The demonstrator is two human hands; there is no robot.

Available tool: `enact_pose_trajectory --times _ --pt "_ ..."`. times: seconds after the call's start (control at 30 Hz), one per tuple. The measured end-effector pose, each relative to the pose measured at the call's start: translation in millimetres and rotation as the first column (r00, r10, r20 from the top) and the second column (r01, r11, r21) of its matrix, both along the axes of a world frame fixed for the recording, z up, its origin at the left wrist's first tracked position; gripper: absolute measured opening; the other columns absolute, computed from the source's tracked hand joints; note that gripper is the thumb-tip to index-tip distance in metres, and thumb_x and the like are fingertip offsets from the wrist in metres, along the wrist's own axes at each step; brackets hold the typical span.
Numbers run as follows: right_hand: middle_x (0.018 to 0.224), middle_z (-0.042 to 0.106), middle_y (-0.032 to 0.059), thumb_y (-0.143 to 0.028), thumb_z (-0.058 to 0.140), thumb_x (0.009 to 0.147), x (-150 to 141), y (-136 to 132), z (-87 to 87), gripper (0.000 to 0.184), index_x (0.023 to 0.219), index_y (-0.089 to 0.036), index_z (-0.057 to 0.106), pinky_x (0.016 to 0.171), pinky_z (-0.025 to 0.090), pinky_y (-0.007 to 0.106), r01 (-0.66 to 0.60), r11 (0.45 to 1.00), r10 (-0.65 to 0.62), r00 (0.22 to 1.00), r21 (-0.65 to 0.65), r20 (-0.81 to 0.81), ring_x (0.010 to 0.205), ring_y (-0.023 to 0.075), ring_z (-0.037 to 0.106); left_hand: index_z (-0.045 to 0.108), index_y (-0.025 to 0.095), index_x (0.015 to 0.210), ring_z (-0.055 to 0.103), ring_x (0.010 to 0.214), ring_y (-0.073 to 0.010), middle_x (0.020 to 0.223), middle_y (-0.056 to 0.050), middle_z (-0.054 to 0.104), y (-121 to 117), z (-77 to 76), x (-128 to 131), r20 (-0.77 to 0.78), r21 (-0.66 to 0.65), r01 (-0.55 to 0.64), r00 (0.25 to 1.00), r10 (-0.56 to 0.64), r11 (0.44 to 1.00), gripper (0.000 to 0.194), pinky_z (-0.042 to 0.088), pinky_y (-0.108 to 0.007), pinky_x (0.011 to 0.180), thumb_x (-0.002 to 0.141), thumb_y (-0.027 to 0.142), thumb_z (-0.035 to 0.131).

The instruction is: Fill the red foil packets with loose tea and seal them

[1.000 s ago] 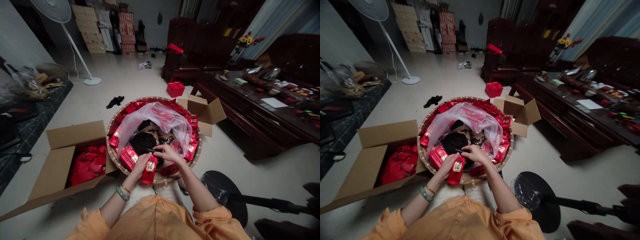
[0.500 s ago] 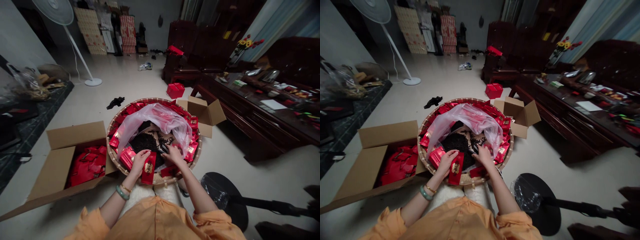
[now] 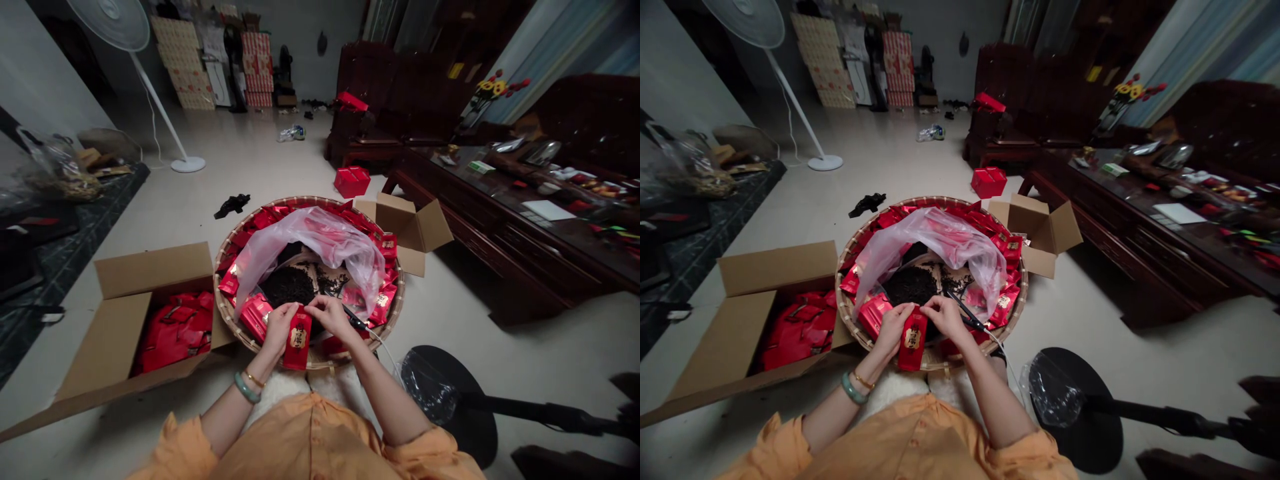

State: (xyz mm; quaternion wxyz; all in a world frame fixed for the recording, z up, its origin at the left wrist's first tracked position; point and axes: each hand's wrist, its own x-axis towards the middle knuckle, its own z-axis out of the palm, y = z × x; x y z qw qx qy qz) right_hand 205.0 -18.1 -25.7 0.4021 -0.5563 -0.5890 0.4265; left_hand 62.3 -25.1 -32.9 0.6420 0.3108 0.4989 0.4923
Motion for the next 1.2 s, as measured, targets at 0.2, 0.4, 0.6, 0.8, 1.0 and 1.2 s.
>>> enact_pose_trajectory --times 0.2,0.4,0.6,0.8,1.0,1.2 --pt "0.046 0.054 -0.0056 -0.043 0.064 0.069 5 0 10.8 0.027 0.070 -0.016 0.057 0.034 0.037 0.018 -0.017 0.980 -0.041 0.956 -0.196 -0.290 0.036 0.0080 0.047 0.066 0.012 0.097 0.066 0.077 -0.0170 0.095 -0.011 0.070 4 7.0 -5 0.135 -0.018 0.004 0.991 -0.001 1.000 0.038 0.051 -0.026 0.068 0.073 0.041 0.064" --pt "0.054 0.057 -0.0079 -0.034 0.072 0.064 32 27 45.1 0.032 0.082 -0.019 0.051 0.042 0.048 0.016 0.449 0.891 -0.367 0.628 -0.065 -0.687 0.044 0.0087 0.059 0.056 0.017 0.116 0.065 0.092 -0.0182 0.119 -0.013 0.061 12 6.8 -19 0.177 -0.032 -0.200 0.963 0.203 0.979 0.039 0.050 -0.032 0.080 0.083 0.036 0.049" --pt "0.100 0.063 0.0011 -0.024 0.069 0.069 47 67 93.6 0.032 0.098 -0.021 0.056 0.084 0.053 0.024 0.517 0.854 -0.239 0.496 0.062 -0.835 0.095 0.0136 0.064 0.054 0.015 0.117 0.064 0.088 -0.0175 0.118 -0.016 0.060 6 -4.5 -18 0.137 0.022 -0.152 0.980 0.147 0.988 0.042 0.051 -0.032 0.077 0.081 0.037 0.050" --pt "0.098 0.068 0.0067 -0.030 0.070 0.069 38 59 84.0 0.031 0.096 -0.018 0.062 0.072 0.055 0.027 0.197 0.980 -0.146 0.673 -0.014 -0.725 0.086 0.0179 0.067 0.062 0.016 0.102 0.059 0.098 -0.0224 0.109 -0.012 0.063 22 -14.9 -53 -0.489 0.307 -0.018 0.855 0.174 0.951 0.030 0.047 -0.038 0.086 0.078 0.030 0.051" --pt "0.072 0.067 0.0026 -0.031 0.065 0.069 -11 26 7.5 0.021 0.084 -0.016 0.063 0.052 0.051 0.022 -0.125 0.949 -0.035 0.870 -0.288 -0.492 0.061 0.0119 0.064 0.057 0.014 0.110 0.051 0.109 -0.0303 0.116 -0.017 0.056 35 -16.3 -93 -1.000 0.031 0.423 0.020 0.024 0.905 0.040 0.036 -0.042 0.094 0.071 0.020 0.062" --pt "0.072 0.067 -0.0001 -0.019 0.054 0.074 -39 6 -39.4 0.017 0.086 -0.018 0.067 0.049 0.046 0.018 -0.184 0.952 0.147 0.976 -0.244 -0.161 0.058 0.0087 0.059 0.054 0.013 0.112 0.053 0.102 -0.0320 0.111 -0.019 0.054 32 -12.0 -85 -0.977 -0.171 0.388 -0.189 -0.103 0.906 0.050 0.039 -0.039 0.086 0.066 0.025 0.069"
